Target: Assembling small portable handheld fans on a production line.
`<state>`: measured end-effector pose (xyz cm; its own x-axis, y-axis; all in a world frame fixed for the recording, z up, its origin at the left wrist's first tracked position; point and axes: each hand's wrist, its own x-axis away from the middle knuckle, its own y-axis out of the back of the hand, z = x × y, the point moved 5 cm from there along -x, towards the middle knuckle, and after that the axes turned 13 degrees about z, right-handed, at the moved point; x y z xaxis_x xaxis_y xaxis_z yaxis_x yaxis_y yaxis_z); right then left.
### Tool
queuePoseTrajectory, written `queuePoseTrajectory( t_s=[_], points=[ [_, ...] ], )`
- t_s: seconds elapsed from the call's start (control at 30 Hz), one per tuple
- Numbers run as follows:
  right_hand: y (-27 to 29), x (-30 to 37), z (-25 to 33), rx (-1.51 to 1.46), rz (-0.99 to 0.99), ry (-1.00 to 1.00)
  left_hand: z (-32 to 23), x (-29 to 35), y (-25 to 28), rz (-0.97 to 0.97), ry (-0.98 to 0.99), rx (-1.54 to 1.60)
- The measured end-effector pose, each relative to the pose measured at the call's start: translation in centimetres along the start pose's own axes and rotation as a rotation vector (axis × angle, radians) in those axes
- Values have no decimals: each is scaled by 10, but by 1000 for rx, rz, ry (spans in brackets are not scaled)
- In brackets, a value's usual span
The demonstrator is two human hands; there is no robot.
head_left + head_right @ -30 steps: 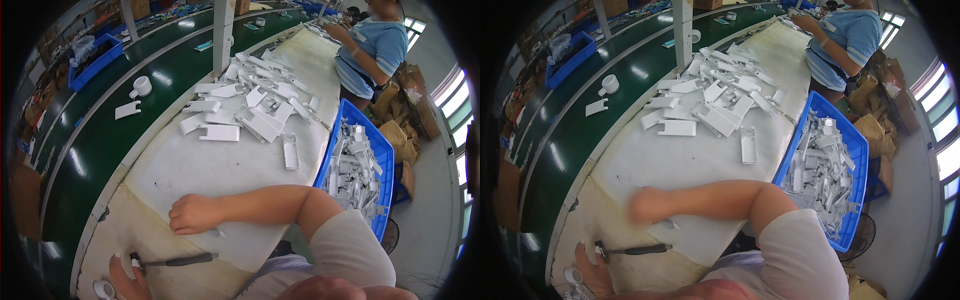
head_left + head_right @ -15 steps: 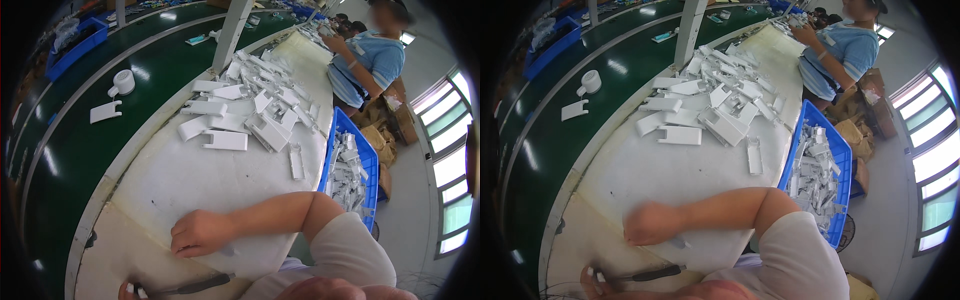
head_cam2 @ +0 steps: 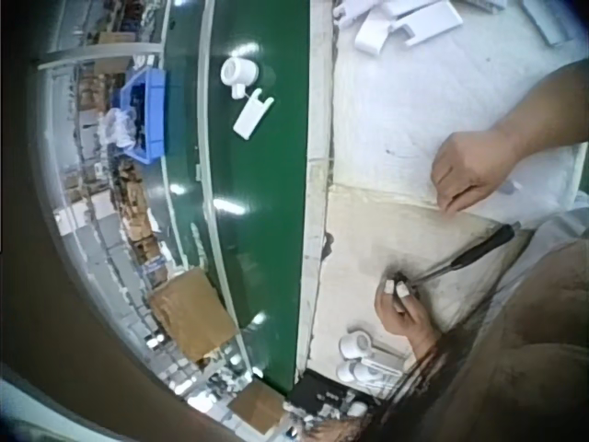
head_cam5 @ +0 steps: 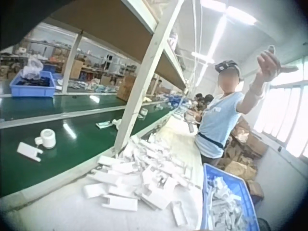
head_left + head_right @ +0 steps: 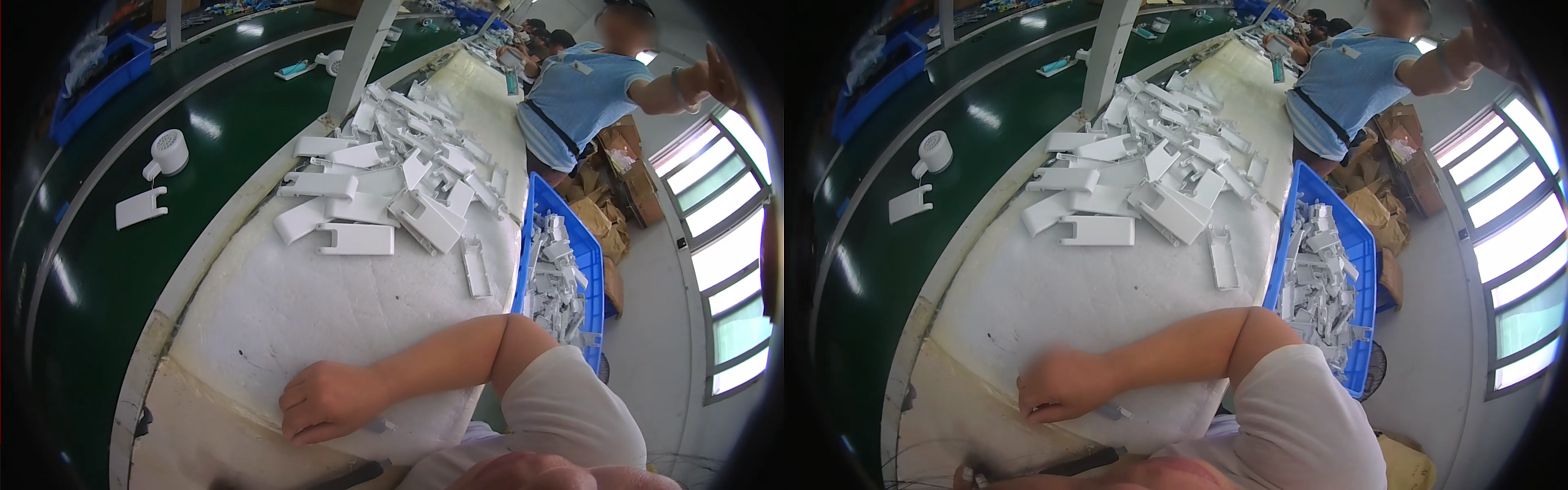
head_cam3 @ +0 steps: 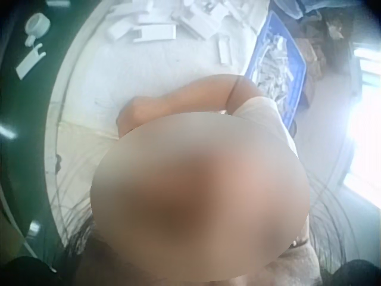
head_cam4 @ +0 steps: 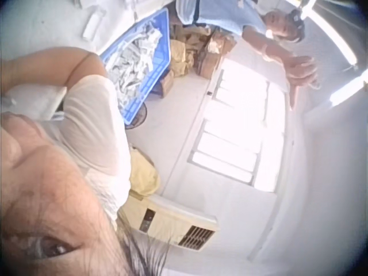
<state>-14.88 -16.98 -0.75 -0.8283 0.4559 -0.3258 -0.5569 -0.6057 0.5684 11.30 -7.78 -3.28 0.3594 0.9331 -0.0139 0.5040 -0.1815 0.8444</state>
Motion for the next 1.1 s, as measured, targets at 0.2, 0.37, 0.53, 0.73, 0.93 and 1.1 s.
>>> queuePoseTrajectory(
  t_s=[0.2, 0.37, 0.53, 0.73, 0.93, 1.1],
  points=[
    [-1, -2, -1, -35, 8, -18, 3, 1, -4, 94, 90, 160],
    [-2, -10, -3, -123, 77, -31, -14, 24, 6, -331, -24, 90],
    [10, 12, -15, -301, -84, -406, -30, -6, 13, -524, -81, 118],
    [46, -104, -21, 534, 137, -48, -40, 7, 23, -516, -56, 107],
    [87, -217, -129, 910, -12, -375, -29, 8, 27, -538, 8, 170],
    [96, -223, -157, 939, 46, -543, -27, 20, 16, -602, -52, 171]
  ],
)
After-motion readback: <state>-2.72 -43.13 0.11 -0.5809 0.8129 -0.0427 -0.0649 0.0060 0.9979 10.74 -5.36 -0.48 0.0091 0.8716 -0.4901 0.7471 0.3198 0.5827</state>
